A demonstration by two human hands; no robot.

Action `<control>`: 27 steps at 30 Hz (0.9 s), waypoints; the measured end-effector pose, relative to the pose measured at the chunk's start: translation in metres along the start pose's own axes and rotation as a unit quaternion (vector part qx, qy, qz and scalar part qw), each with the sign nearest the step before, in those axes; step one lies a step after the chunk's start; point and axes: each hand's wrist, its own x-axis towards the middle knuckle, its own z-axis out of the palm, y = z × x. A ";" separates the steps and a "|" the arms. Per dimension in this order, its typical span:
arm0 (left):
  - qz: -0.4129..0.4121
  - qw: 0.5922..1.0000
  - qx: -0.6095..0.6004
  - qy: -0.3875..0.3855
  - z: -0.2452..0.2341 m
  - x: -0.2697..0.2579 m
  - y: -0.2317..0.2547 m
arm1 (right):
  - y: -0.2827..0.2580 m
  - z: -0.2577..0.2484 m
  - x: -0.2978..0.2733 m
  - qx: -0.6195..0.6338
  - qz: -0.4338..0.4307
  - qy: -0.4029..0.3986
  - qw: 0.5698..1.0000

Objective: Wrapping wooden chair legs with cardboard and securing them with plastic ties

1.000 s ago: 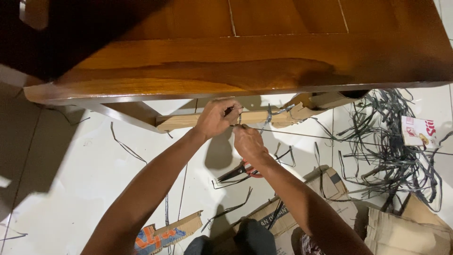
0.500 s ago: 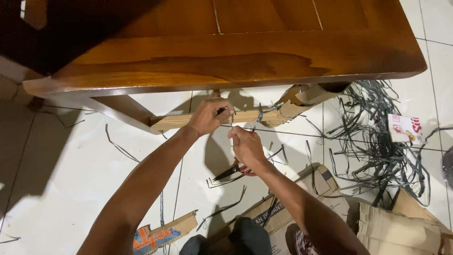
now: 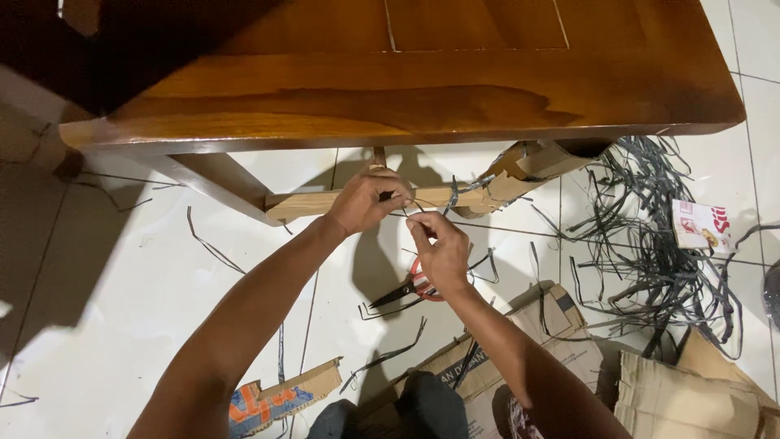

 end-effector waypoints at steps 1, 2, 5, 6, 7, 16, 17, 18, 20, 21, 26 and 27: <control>0.000 1.000 0.001 0.002 -0.002 0.000 0.004 | -0.001 0.001 0.000 0.000 -0.001 -0.001 1.000; 0.009 1.000 0.012 0.004 -0.004 0.000 0.008 | -0.002 0.002 0.001 -0.012 -0.039 0.008 0.999; 0.015 1.000 0.023 0.003 -0.002 0.001 -0.001 | -0.003 0.004 0.005 -0.041 -0.115 0.007 0.992; 0.013 1.000 0.023 -0.002 0.001 0.001 -0.008 | -0.003 0.004 0.006 -0.059 -0.150 0.000 0.987; 0.013 1.000 0.023 -0.002 0.001 0.000 -0.013 | -0.002 0.005 0.007 -0.059 -0.151 0.000 0.987; 0.031 0.999 0.033 0.018 0.001 -0.004 -0.017 | -0.020 0.003 0.028 -0.168 -0.280 0.038 0.944; 0.015 0.999 0.045 0.006 0.002 -0.005 -0.020 | -0.021 0.002 0.030 -0.141 -0.269 0.027 0.952; 0.000 0.998 0.058 -0.005 0.002 -0.005 -0.022 | -0.023 0.002 0.033 -0.114 -0.258 0.017 0.959; -0.003 0.999 0.046 -0.003 -0.003 -0.005 -0.011 | -0.012 0.006 0.034 -0.087 -0.225 0.027 0.970; -0.007 0.999 0.033 -0.002 -0.005 -0.005 -0.006 | -0.007 0.008 0.035 -0.061 -0.191 0.038 0.979; -0.033 0.999 0.013 -0.005 -0.005 -0.009 -0.013 | -0.009 0.015 0.030 -0.012 0.010 0.046 0.999; -0.042 0.999 -0.006 -0.008 -0.005 -0.009 -0.013 | -0.010 0.015 0.029 0.006 0.060 0.044 0.997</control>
